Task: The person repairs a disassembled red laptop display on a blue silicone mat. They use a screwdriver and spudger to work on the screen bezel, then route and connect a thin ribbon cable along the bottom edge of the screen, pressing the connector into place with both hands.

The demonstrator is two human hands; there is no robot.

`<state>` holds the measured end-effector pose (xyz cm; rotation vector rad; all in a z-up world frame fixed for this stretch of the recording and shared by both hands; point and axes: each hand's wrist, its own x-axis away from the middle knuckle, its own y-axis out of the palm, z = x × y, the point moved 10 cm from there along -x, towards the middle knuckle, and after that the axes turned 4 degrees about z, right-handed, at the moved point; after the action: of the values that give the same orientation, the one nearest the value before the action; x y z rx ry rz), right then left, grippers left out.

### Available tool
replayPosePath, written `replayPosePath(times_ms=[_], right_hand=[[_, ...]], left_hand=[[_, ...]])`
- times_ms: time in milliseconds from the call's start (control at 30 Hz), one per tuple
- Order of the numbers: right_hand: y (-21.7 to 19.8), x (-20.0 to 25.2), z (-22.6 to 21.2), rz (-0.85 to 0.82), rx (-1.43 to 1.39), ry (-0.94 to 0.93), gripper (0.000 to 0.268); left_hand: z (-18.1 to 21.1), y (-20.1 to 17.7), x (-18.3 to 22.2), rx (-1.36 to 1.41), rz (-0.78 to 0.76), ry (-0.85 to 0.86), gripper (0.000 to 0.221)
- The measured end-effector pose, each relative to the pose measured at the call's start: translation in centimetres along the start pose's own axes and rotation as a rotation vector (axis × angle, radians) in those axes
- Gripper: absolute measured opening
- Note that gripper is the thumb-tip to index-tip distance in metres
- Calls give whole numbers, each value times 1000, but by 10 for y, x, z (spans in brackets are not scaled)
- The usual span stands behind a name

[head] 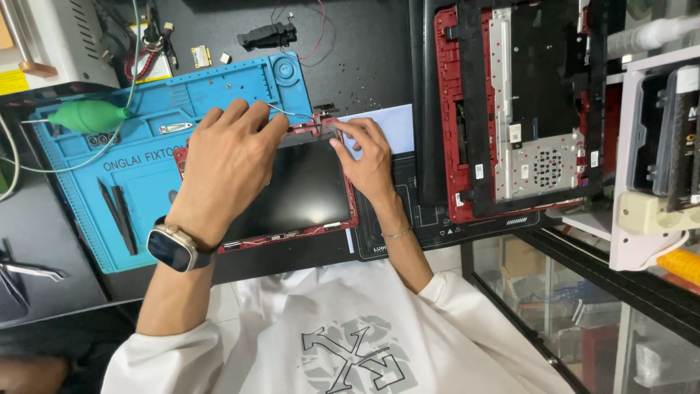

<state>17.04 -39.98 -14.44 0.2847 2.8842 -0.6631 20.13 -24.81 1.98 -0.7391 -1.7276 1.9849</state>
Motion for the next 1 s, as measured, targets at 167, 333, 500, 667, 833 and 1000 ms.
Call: replayPosePath(times_ms=[167,333,500,667,833,1000], right_hand=[[2,2,-1,0,7,-5,32],[-1,0,-3,9,34,-21,33],[-1,2,-8,12,58,-79,32],[-2,-1,-11,13,69,-86,32],[-2,0,-14,11,51,-72,32],[0,-1,-10,1,77,-64,34]], left_hand=[[0,2,1,6,-29,-5,15],[5,4,-7,-23,-58,22,23],[23,-1,-30,-125,-1,157,17],[26,2,-45,-197,-29,193,20],[30,2,-46,-218,-5,215,15],[42,2,-50,-210,40,278,15]])
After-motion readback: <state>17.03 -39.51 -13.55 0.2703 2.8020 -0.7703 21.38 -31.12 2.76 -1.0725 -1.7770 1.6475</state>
